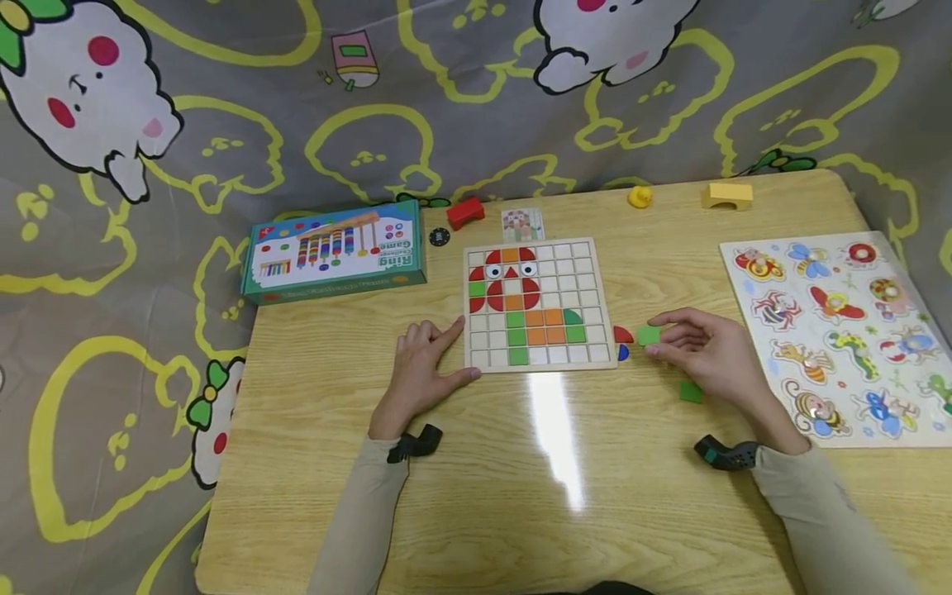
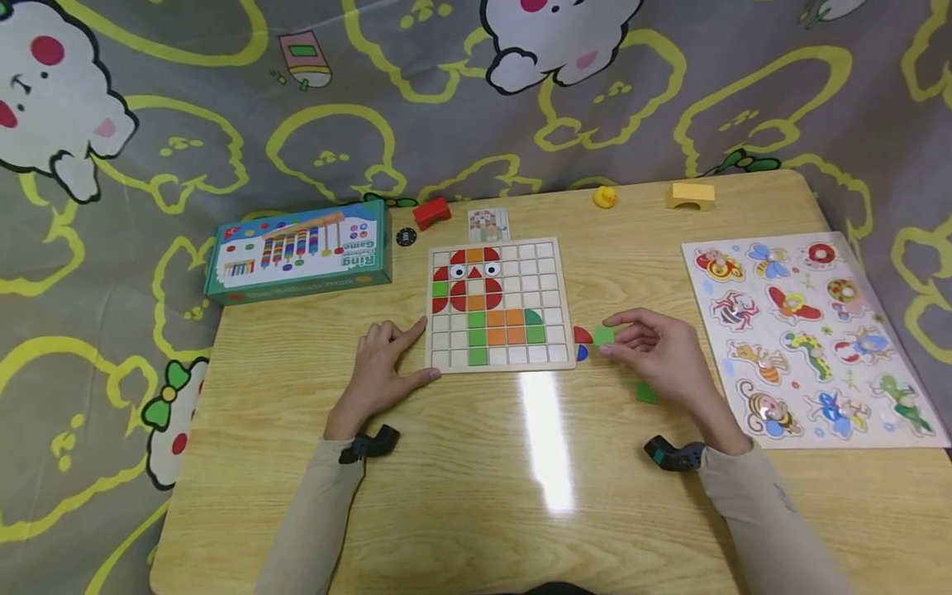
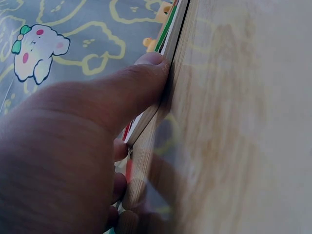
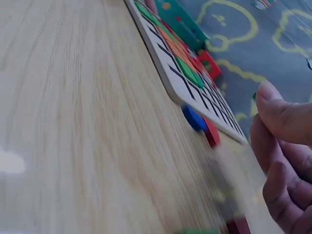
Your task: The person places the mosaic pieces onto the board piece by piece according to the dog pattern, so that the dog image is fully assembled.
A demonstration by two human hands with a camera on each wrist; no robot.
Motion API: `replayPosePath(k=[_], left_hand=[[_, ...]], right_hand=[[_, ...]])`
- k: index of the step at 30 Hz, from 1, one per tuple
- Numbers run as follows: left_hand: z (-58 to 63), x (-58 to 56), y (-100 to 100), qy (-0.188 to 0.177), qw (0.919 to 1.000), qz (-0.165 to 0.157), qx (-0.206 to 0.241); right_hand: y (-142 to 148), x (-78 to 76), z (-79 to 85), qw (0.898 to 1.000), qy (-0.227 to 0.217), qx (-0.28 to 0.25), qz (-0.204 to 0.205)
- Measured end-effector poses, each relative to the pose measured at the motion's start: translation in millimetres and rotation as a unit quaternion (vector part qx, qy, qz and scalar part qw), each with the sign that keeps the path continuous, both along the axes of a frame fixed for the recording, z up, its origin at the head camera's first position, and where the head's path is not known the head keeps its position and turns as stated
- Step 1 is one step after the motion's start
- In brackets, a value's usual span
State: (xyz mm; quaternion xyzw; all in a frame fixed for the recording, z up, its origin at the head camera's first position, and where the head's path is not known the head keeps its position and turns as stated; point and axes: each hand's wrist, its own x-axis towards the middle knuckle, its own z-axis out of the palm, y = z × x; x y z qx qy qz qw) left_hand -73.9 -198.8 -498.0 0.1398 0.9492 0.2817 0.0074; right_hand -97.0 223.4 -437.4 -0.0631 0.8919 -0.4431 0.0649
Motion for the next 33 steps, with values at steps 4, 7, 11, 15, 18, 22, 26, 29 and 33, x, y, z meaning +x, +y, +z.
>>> replayPosePath(k=[4, 7, 11, 15, 18, 22, 26, 29, 33], left_hand=[[0.2, -0.4, -0.3, 0.000, 1.0000, 0.000, -0.005], [0.3, -0.5, -0.1, -0.002, 0.9999, -0.001, -0.010], [-0.2, -0.9, -0.2, -0.003, 0.9998, 0.000, -0.019], [-0.1, -1.1, -0.3, -0.006, 0.9999, 0.002, -0.015], [0.2, -0.7, -0.5, -0.008, 0.9999, 0.004, -0.011], [-0.3, -0.8, -0.7, -0.006, 0.9999, 0.005, -0.012], [0.6, -0.8, -1.0, -0.009, 0.9999, 0.006, -0.013], [1.1, -0.7, -1.0, -0.012, 0.9998, 0.007, -0.013], [0.3, -1.0, -0.5, -0.016, 0.9998, 0.006, -0.013]], right_hand=[[-19.0, -5.4, -3.5, 1.000, 0.007, 0.004, 0.021], [-30.8, -8.7, -7.6, 0.998, 0.026, 0.017, 0.052], [-43.8, -11.9, -12.2, 0.993, 0.053, 0.032, 0.105], [-53.2, -14.6, -16.1, 0.986, 0.072, 0.035, 0.143], [-57.7, -16.0, -18.1, 0.985, 0.078, 0.039, 0.152], [-60.7, -16.3, -19.2, 0.984, 0.074, 0.047, 0.157], [-63.6, -16.3, -18.9, 0.982, 0.072, 0.053, 0.164], [-65.7, -16.3, -18.7, 0.982, 0.071, 0.052, 0.167], [-65.3, -15.8, -18.1, 0.981, 0.077, 0.064, 0.168]])
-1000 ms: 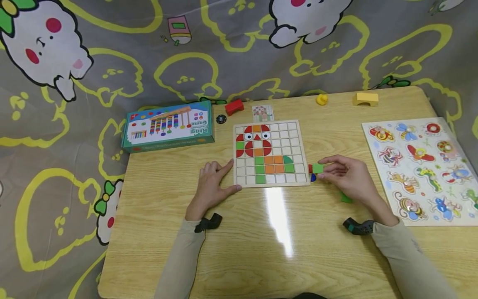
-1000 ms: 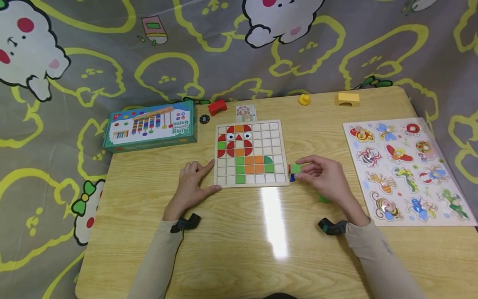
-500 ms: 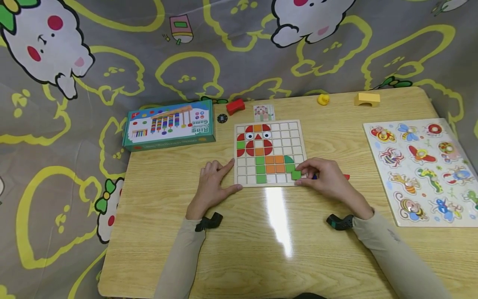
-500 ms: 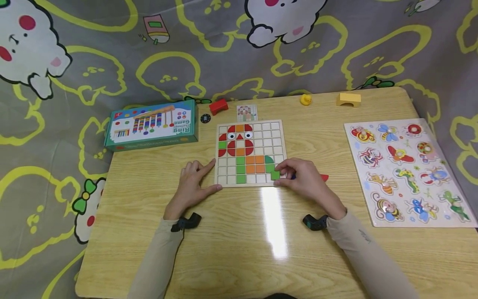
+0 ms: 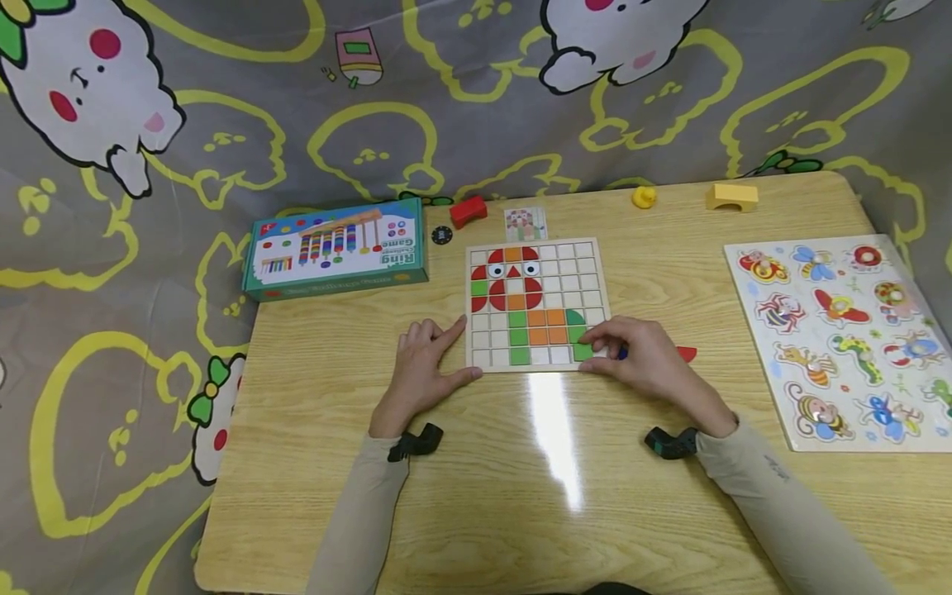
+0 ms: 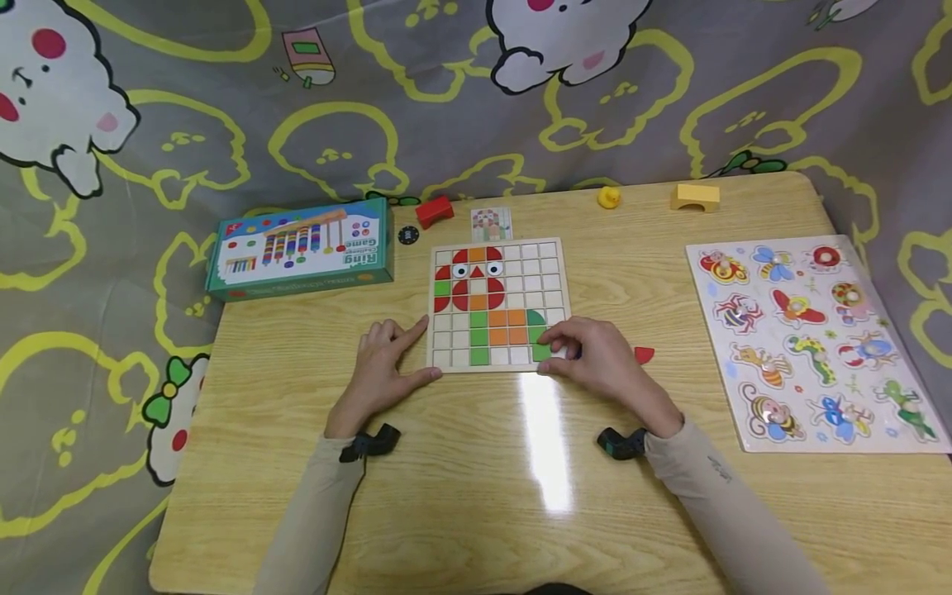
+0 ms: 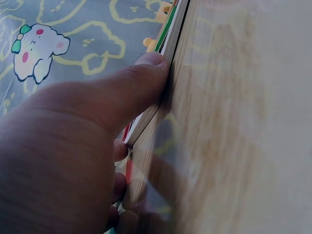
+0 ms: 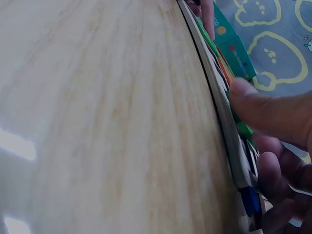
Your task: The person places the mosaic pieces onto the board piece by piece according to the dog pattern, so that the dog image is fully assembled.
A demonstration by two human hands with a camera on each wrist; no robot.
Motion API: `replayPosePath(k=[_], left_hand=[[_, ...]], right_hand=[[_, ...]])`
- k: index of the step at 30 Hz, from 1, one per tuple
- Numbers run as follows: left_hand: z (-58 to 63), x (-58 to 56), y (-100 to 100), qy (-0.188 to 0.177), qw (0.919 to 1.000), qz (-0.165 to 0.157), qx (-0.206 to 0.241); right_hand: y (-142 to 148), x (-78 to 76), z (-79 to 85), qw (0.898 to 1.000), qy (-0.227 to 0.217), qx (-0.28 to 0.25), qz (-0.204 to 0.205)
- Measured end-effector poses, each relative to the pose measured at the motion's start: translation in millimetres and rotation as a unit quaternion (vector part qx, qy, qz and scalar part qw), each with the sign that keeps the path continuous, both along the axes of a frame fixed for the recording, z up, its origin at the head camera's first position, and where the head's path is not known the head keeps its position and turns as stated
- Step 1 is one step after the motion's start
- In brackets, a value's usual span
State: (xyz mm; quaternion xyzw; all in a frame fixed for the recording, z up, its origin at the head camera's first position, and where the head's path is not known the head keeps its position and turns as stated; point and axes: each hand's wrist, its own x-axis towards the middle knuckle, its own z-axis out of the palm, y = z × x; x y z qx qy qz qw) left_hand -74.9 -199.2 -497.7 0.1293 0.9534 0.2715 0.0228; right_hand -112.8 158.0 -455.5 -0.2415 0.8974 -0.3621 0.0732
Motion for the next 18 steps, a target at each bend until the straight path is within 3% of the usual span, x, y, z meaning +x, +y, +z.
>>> replayPosePath(k=[6, 18], left_hand=[[1.2, 0.6, 0.1, 0.001, 1.0000, 0.000, 0.004], [1.2, 0.4, 0.3, 0.001, 1.0000, 0.001, 0.002]], right_hand=[[0.0, 0.6, 2.0, 0.999, 0.021, 0.024, -0.008], [-4.8, 0.9, 3.3, 0.999, 0.044, 0.022, -0.003]])
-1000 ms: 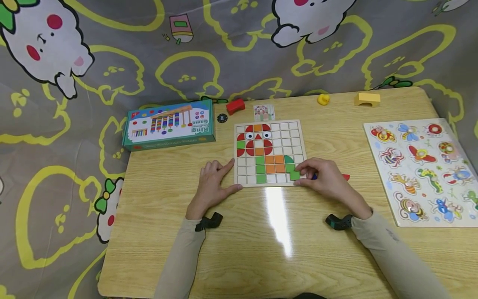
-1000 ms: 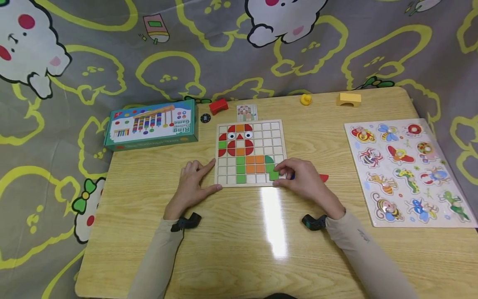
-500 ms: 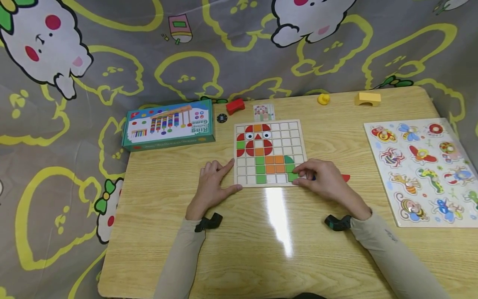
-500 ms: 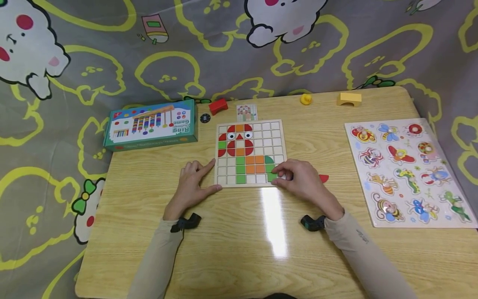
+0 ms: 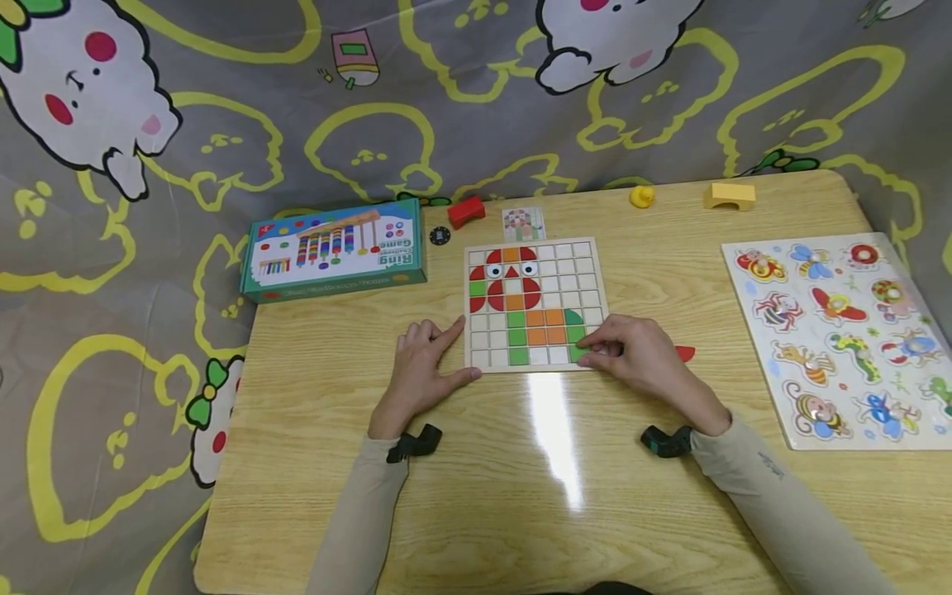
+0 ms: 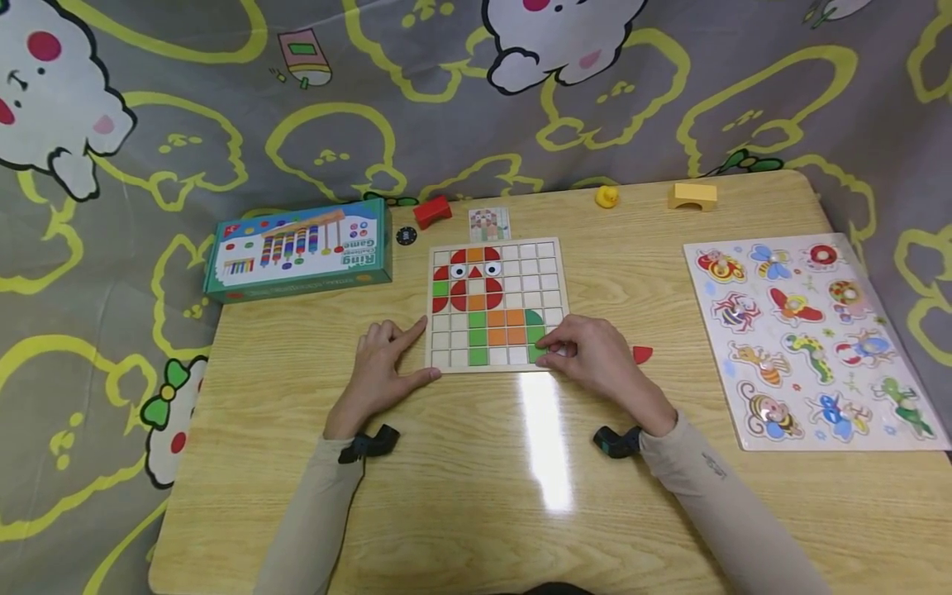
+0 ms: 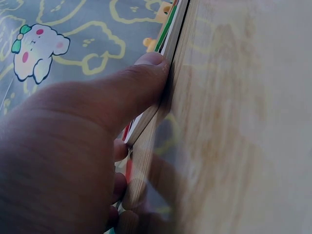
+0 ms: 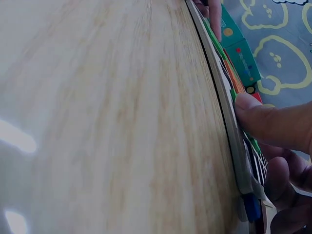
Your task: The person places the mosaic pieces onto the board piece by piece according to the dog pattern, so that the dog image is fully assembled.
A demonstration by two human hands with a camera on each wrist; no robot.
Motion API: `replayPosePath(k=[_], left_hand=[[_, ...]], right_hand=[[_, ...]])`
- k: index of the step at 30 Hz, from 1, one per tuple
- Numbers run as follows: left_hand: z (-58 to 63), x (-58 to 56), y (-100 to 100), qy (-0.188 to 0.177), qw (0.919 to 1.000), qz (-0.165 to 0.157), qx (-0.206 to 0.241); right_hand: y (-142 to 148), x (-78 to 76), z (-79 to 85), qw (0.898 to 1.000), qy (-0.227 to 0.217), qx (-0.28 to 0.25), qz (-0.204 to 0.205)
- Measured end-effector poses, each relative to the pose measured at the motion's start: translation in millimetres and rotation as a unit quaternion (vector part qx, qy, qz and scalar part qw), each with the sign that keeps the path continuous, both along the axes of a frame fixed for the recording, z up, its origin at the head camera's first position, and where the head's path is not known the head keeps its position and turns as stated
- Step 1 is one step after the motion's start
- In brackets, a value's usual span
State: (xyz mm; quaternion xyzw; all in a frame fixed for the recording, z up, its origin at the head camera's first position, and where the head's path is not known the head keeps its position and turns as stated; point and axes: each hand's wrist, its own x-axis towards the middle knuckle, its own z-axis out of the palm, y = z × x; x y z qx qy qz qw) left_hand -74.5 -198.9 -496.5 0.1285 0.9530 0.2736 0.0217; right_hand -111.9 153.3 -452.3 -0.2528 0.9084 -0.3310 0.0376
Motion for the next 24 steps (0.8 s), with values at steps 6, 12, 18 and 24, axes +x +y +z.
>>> replayPosePath(k=[6, 12, 18, 24], left_hand=[[-0.8, 0.6, 0.6, 0.001, 1.0000, 0.002, 0.002], [-2.2, 0.9, 1.4, -0.001, 1.0000, 0.003, 0.004], [-2.4, 1.0, 0.4, 0.005, 1.0000, 0.003, -0.003], [-1.9, 0.5, 0.0, 0.004, 1.0000, 0.001, 0.000]], right_hand=[[12.2, -3.1, 2.6, 1.000, -0.022, -0.019, 0.004], [52.2, -9.2, 16.6, 0.997, -0.006, -0.002, -0.071], [95.9, -3.0, 25.4, 0.993, -0.031, 0.062, -0.096], [120.2, 6.2, 24.1, 0.993, -0.026, 0.092, -0.067]])
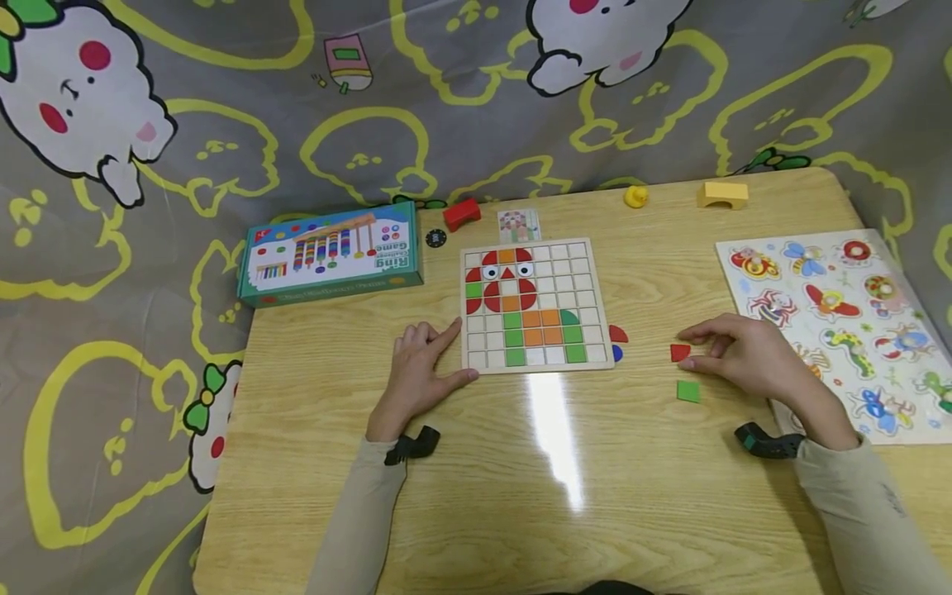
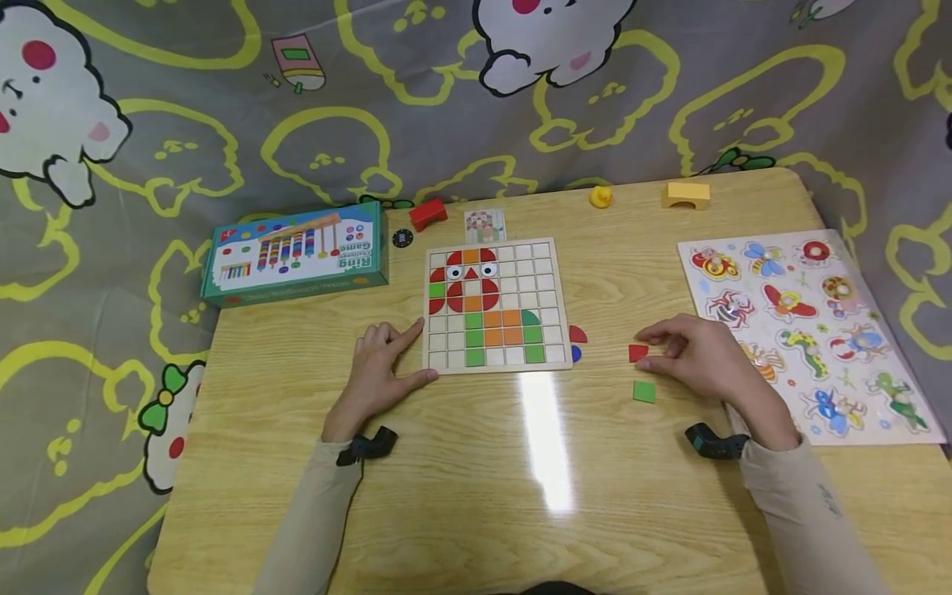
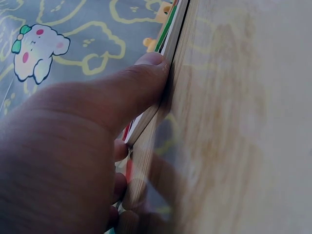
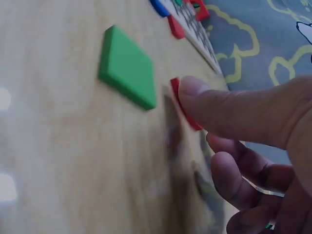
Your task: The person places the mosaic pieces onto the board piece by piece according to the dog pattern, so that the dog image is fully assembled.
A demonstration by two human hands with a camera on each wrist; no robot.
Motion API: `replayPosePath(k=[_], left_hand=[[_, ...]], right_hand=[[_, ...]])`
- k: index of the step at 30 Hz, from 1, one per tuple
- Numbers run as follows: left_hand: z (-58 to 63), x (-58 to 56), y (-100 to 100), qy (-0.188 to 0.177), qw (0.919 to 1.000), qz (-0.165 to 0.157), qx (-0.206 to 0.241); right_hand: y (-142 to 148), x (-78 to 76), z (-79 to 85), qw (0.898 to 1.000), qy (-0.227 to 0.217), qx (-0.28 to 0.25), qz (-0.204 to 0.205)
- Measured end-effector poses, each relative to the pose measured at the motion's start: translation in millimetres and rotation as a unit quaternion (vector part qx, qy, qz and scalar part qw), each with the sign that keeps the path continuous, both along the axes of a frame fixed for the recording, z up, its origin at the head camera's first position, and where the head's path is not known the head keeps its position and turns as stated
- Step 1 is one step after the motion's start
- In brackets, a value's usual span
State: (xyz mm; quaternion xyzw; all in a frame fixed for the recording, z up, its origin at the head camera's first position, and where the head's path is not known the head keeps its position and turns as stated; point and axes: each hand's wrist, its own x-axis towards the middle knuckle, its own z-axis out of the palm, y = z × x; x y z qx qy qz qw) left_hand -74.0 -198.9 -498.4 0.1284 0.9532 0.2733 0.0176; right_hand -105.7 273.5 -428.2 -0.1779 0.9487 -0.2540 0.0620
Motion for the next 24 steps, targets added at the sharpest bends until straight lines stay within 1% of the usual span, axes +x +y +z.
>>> replayPosePath(k=[6, 9, 12, 16, 18, 24], left_hand=[[0.4, 0.1, -0.9, -0.003, 1.0000, 0.002, 0.002], [0.5, 0.2, -0.4, -0.008, 1.0000, 0.002, 0.002], [0.7, 0.1, 0.6, -0.009, 1.0000, 0.001, 0.002], [1.1, -0.3, 1.7, -0.005, 1.0000, -0.002, 0.002], [1.6, -0.1, 1.4, -0.004, 1.0000, -0.002, 0.002], [0.1, 0.4, 0.6, -0.004, 1.0000, 0.001, 0.000]], right_hand=[[-0.2, 2.6, -4.4, 1.000, 0.006, 0.002, 0.003], [-2.9, 1.9, -5.8, 1.000, 0.001, 0.006, 0.001], [-6.2, 0.9, -6.7, 1.000, -0.013, 0.005, -0.001], [-11.1, -0.7, -8.1, 0.999, -0.046, 0.006, -0.015], [-15.5, -2.0, -9.0, 0.999, -0.051, 0.008, -0.018], [-29.5, -6.4, -12.6, 0.999, -0.041, 0.004, 0.002]])
